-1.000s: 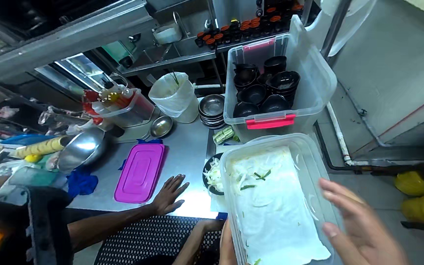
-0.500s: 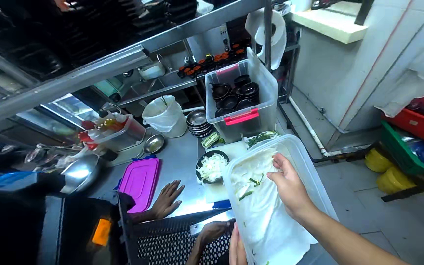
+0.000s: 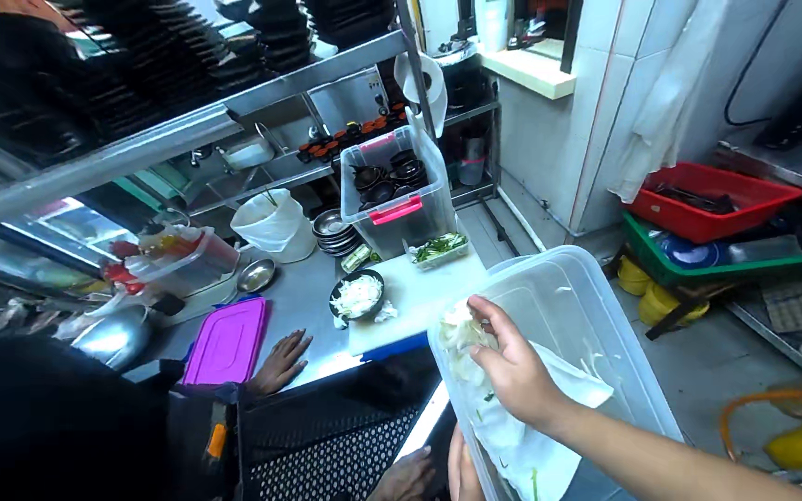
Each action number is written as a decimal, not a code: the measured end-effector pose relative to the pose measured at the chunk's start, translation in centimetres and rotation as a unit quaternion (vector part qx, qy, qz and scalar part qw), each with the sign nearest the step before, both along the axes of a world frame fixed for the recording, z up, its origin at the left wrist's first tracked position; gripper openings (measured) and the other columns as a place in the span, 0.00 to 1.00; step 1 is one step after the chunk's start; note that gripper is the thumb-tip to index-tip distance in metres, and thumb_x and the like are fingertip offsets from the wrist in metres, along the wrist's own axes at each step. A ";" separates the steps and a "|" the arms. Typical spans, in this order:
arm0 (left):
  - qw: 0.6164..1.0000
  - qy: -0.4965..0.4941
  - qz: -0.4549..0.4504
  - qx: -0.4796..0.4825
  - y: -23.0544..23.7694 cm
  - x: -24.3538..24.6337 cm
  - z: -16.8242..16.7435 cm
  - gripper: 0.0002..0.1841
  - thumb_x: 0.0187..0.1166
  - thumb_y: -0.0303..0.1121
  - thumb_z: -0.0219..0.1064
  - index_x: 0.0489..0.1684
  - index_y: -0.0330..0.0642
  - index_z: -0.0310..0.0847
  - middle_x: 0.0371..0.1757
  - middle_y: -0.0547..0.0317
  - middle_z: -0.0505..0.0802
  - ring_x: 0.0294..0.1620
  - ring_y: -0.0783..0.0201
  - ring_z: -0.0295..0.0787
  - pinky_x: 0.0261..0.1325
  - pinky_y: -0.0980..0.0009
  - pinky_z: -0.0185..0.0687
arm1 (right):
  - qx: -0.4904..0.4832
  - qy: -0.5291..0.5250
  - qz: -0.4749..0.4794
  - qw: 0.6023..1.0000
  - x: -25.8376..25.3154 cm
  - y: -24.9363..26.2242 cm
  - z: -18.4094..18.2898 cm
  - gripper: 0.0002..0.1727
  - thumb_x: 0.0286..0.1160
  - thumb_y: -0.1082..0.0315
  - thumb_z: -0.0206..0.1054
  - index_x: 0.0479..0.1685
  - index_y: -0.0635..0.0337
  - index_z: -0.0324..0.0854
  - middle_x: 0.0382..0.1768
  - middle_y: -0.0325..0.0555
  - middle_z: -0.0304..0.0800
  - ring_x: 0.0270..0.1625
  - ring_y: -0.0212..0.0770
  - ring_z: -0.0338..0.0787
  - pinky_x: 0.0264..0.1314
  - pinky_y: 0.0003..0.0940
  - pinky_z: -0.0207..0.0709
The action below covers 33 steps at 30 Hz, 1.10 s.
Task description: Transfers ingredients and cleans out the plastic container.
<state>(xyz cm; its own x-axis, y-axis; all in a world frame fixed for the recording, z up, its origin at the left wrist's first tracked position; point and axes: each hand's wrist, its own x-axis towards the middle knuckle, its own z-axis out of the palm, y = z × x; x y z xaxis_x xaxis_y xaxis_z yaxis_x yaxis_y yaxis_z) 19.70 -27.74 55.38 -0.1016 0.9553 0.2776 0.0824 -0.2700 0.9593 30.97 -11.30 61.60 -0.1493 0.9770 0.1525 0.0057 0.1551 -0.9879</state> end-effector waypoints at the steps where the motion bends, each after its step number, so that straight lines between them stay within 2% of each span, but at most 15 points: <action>1: 1.000 0.010 0.000 0.007 0.0 0.8 0.0 0.48 0.64 0.35 0.71 0.86 0.22 0.51 0.88 0.31 0.61 0.89 0.59 0.59 0.89 0.62 0.59 | 0.007 -0.003 0.013 1.000 0.8 0.0 0.1 0.34 0.76 0.69 0.61 0.87 0.45 0.68 0.83 0.39 0.71 0.83 0.38 0.73 0.80 0.41 0.75; 5: 1.000 -0.001 -0.018 -0.002 0.7 4.7 0.3 0.48 0.65 0.32 0.69 0.89 0.22 0.46 0.89 0.31 0.59 0.89 0.63 0.58 0.88 0.66 0.60 | 0.019 -0.014 0.055 0.998 4.9 0.9 0.6 0.31 0.77 0.69 0.59 0.84 0.44 0.72 0.79 0.38 0.77 0.80 0.37 0.76 0.79 0.41 0.76; 7: 1.000 -0.003 -0.025 -0.001 1.7 7.5 1.1 0.43 0.66 0.32 0.69 0.86 0.28 0.54 0.88 0.42 0.62 0.86 0.73 0.60 0.85 0.71 0.62 | 0.031 -0.030 0.058 0.997 7.9 1.8 0.9 0.29 0.80 0.65 0.60 0.83 0.42 0.73 0.78 0.38 0.77 0.80 0.36 0.76 0.80 0.41 0.76; 8: 0.999 -0.009 -0.035 -0.001 2.4 9.0 1.1 0.43 0.67 0.32 0.70 0.87 0.30 0.54 0.89 0.45 0.62 0.86 0.74 0.60 0.85 0.71 0.62 | 0.040 -0.033 0.057 0.997 9.7 2.4 1.2 0.27 0.83 0.62 0.61 0.82 0.43 0.74 0.76 0.38 0.79 0.79 0.36 0.77 0.79 0.41 0.76; 11: 0.998 -0.023 -0.062 -0.011 5.0 14.2 0.0 0.50 0.63 0.31 0.71 0.89 0.25 0.46 0.89 0.34 0.60 0.88 0.62 0.61 0.87 0.63 0.64 | 0.074 -0.046 0.058 0.995 15.7 4.6 1.7 0.22 0.86 0.51 0.63 0.73 0.47 0.80 0.70 0.38 0.83 0.75 0.36 0.79 0.78 0.41 0.76; 14: 0.995 -0.043 -0.082 -0.027 6.8 19.5 -0.7 0.52 0.62 0.31 0.73 0.90 0.27 0.44 0.89 0.37 0.59 0.88 0.64 0.60 0.86 0.65 0.64 | 0.113 -0.075 0.067 0.988 21.3 5.9 0.5 0.17 0.89 0.52 0.60 0.61 0.52 0.84 0.63 0.39 0.85 0.70 0.34 0.82 0.74 0.38 0.79; 16: 0.994 -0.057 -0.087 -0.038 7.9 22.3 -1.2 0.53 0.60 0.30 0.72 0.91 0.28 0.42 0.89 0.37 0.60 0.87 0.63 0.63 0.85 0.63 0.67 | 0.121 -0.102 0.083 0.984 24.6 5.8 -1.0 0.17 0.90 0.55 0.57 0.57 0.57 0.84 0.60 0.44 0.86 0.67 0.37 0.83 0.73 0.39 0.78; 20: 0.992 -0.071 -0.092 -0.044 9.6 25.6 -1.5 0.52 0.60 0.28 0.73 0.91 0.28 0.43 0.88 0.41 0.64 0.84 0.64 0.67 0.83 0.63 0.70 | 0.068 -0.193 0.220 0.954 30.8 4.2 -3.0 0.15 0.88 0.59 0.57 0.56 0.57 0.85 0.57 0.48 0.87 0.64 0.42 0.86 0.70 0.41 0.80; 22: 0.992 -0.073 -0.085 -0.054 10.1 26.8 -1.2 0.51 0.60 0.26 0.71 0.90 0.27 0.44 0.88 0.39 0.63 0.84 0.62 0.67 0.82 0.63 0.71 | 0.064 -0.242 0.279 0.927 33.4 4.1 -3.3 0.16 0.89 0.58 0.56 0.55 0.56 0.87 0.57 0.45 0.90 0.65 0.41 0.87 0.72 0.41 0.78; 24: 0.992 -0.071 -0.084 -0.055 10.2 27.7 -1.1 0.49 0.63 0.27 0.69 0.91 0.27 0.44 0.90 0.37 0.59 0.88 0.61 0.62 0.85 0.62 0.67 | 0.088 -0.264 0.245 0.929 35.7 4.3 -3.2 0.17 0.89 0.58 0.55 0.55 0.54 0.89 0.60 0.43 0.91 0.69 0.40 0.85 0.77 0.41 0.76; 26: 0.991 -0.078 -0.087 -0.058 10.5 28.0 -0.6 0.50 0.65 0.26 0.69 0.92 0.29 0.43 0.92 0.39 0.55 0.89 0.62 0.60 0.86 0.63 0.66 | 0.078 -0.287 0.159 0.941 37.7 5.2 -2.9 0.17 0.88 0.57 0.55 0.54 0.53 0.89 0.59 0.41 0.91 0.68 0.40 0.86 0.75 0.41 0.77; 28: 0.990 -0.083 -0.081 -0.077 10.6 27.9 0.2 0.52 0.60 0.21 0.67 0.93 0.29 0.39 0.92 0.40 0.56 0.87 0.63 0.64 0.82 0.64 0.72 | 0.028 -0.329 0.086 0.940 38.5 5.8 -3.0 0.19 0.89 0.52 0.55 0.57 0.50 0.88 0.61 0.39 0.90 0.69 0.40 0.85 0.74 0.44 0.78; 29: 0.990 -0.080 -0.076 -0.087 10.7 27.9 0.7 0.53 0.57 0.18 0.65 0.92 0.29 0.37 0.92 0.41 0.56 0.86 0.64 0.66 0.80 0.65 0.75 | -0.012 -0.354 0.077 0.932 38.6 5.8 -3.0 0.21 0.89 0.49 0.55 0.64 0.47 0.86 0.64 0.40 0.87 0.72 0.42 0.82 0.76 0.47 0.76; 31: 0.991 -0.063 -0.070 -0.091 11.2 27.9 1.1 0.54 0.53 0.15 0.64 0.92 0.28 0.38 0.92 0.38 0.55 0.87 0.61 0.65 0.80 0.64 0.75 | -0.066 -0.390 0.100 0.913 37.8 5.8 -3.2 0.26 0.87 0.44 0.55 0.78 0.42 0.79 0.71 0.44 0.82 0.77 0.51 0.77 0.78 0.57 0.72; 33: 0.992 -0.049 -0.072 -0.092 11.6 27.9 1.2 0.54 0.52 0.14 0.63 0.92 0.28 0.41 0.92 0.36 0.53 0.88 0.58 0.63 0.81 0.63 0.75 | -0.078 -0.420 0.149 0.892 36.8 5.3 -3.7 0.31 0.85 0.42 0.57 0.86 0.39 0.70 0.73 0.48 0.79 0.77 0.55 0.76 0.76 0.62 0.71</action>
<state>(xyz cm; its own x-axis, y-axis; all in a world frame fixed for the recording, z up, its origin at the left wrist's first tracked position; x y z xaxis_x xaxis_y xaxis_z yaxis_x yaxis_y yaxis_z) 47.61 -16.14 56.60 0.0221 0.9954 0.0929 -0.0401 -0.0920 0.9950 67.79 -5.96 57.95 -0.4026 0.8748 -0.2697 0.7357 0.1338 -0.6640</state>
